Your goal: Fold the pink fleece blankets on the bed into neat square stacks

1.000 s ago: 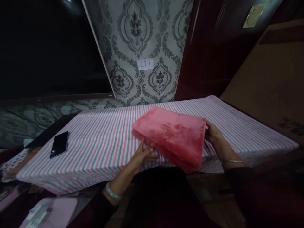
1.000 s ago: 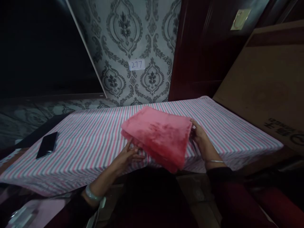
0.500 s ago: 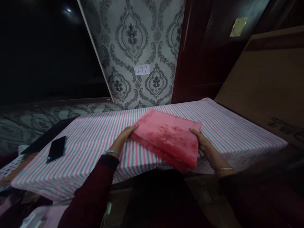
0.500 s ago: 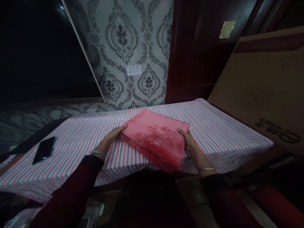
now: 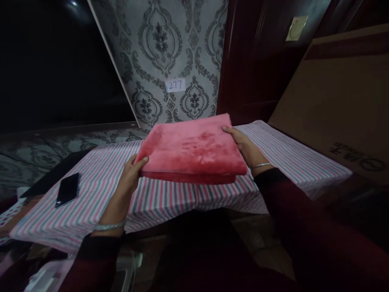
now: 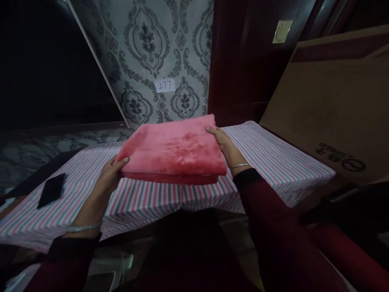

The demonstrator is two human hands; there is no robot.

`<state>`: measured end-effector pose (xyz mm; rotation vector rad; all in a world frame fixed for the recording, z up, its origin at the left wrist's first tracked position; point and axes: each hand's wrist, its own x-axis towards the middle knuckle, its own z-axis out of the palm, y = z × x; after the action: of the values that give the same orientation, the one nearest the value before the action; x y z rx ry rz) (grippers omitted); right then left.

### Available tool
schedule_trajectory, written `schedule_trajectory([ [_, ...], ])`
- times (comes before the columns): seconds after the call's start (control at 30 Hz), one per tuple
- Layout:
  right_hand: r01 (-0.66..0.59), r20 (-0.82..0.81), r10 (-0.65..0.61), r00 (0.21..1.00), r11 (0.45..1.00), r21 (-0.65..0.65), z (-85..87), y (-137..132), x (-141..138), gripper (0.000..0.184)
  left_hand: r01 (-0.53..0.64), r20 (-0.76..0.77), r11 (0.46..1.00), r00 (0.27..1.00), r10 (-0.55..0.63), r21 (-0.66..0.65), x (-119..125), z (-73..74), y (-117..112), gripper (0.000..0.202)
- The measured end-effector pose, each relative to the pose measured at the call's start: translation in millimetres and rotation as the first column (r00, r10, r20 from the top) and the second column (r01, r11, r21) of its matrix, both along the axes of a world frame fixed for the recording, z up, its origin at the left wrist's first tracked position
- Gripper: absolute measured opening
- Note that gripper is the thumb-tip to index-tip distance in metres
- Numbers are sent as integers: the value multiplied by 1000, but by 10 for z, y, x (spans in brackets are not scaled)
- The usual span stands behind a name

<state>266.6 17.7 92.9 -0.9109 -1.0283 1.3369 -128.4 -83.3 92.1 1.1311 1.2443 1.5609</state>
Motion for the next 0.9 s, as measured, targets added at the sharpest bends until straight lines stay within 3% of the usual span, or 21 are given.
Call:
schedule_trajectory([
  [0.13, -79, 6, 84, 996, 961, -267, -493, -69, -259, 33, 30, 9, 909, 1000, -28, -416, -167, -477, -210, 48],
  [0.2, -46, 41, 58, 997, 963, -264, -766, -171, -278, 32, 12, 31, 889, 1000, 2, -459, -207, -655, -240, 44],
  [0.3, -18, 92, 38, 995, 977, -212, -1008, -340, -190, 35, -28, 30, 908, 999, 45, -418, -213, -756, -235, 40],
  [0.4, -33, 114, 56, 992, 980, -198, -1076, -512, -94, 38, -78, -65, 921, 996, 58, -382, -190, -756, -230, 39],
  [0.47, 30, 203, -5, 979, 992, -124, -1099, -634, -68, 40, -133, -201, 937, 977, 70, -322, -195, -762, -249, 38],
  [0.6, 259, 507, -271, 819, 961, 95, -1180, -875, -70, 40, -276, -538, 952, 826, 165, -133, -278, -825, -308, 33],
  [0.7, 285, 590, -310, 746, 948, 139, -1203, -987, -89, 42, -256, -542, 949, 832, 118, -185, -330, -840, -320, 34],
  [0.8, 310, 577, -322, 750, 943, 122, -1134, -1016, -151, 44, -188, -501, 944, 865, 29, -271, -319, -774, -281, 37],
  [0.9, 284, 442, -256, 860, 959, 2, -1017, -1023, -268, 47, -220, -622, 946, 783, 24, -240, -273, -672, -215, 38],
])
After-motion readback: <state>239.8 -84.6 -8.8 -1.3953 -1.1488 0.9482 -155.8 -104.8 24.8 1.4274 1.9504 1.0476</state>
